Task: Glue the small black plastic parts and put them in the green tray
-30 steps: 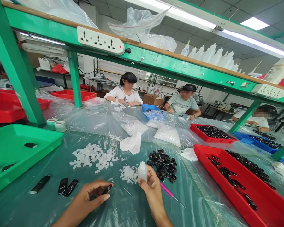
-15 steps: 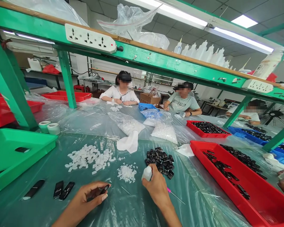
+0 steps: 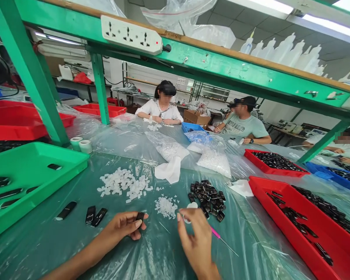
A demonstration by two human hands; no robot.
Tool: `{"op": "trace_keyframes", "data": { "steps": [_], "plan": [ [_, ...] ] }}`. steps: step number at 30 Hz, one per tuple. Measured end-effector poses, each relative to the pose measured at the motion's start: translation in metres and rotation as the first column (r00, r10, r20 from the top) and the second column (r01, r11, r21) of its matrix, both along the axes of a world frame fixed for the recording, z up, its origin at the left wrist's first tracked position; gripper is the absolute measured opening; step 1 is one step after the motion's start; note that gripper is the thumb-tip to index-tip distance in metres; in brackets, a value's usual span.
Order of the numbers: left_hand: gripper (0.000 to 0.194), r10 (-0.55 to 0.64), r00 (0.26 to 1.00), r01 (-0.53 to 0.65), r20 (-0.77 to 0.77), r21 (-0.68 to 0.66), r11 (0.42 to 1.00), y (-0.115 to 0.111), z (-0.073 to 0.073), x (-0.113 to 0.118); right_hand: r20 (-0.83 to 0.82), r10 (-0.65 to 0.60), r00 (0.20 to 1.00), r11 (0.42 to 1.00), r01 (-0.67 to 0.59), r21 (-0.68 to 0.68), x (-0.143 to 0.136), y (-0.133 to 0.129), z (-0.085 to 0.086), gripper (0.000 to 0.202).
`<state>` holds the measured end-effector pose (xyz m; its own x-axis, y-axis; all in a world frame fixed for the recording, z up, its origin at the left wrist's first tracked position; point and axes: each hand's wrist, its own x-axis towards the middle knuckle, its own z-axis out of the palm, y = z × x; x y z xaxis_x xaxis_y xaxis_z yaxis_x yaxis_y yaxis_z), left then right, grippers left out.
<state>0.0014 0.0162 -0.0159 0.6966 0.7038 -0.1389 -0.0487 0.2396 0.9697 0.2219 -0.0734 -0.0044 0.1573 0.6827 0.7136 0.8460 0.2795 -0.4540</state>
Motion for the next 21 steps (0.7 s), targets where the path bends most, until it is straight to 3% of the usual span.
{"op": "trace_keyframes", "data": {
  "steps": [2,3,7,11,21],
  "plan": [
    [0.043,0.006,1.0,-0.005,0.018,-0.057,0.998,-0.002,0.004,0.0,0.101,0.126,0.987,0.984,-0.111,-0.143,-0.01,0.002,-0.009,0.017],
    [0.043,0.011,1.0,-0.008,0.029,-0.088,0.996,-0.003,0.006,0.0,0.143,0.142,0.979,0.969,-0.109,-0.22,-0.014,0.004,-0.014,0.02],
    [0.047,0.015,0.996,0.003,0.089,-0.193,0.981,-0.005,0.007,0.0,0.343,0.114,0.933,0.923,0.028,-0.384,-0.019,0.017,-0.033,0.027],
    [0.051,-0.009,0.989,0.044,0.149,-0.237,0.97,-0.004,0.002,-0.001,0.406,0.111,0.907,0.914,0.067,-0.401,-0.016,0.029,-0.043,0.025],
    [0.051,-0.033,0.988,0.079,0.153,-0.304,0.949,-0.003,0.004,-0.001,0.422,0.102,0.901,0.914,0.082,-0.397,-0.015,0.029,-0.047,0.025]
  ]
}}
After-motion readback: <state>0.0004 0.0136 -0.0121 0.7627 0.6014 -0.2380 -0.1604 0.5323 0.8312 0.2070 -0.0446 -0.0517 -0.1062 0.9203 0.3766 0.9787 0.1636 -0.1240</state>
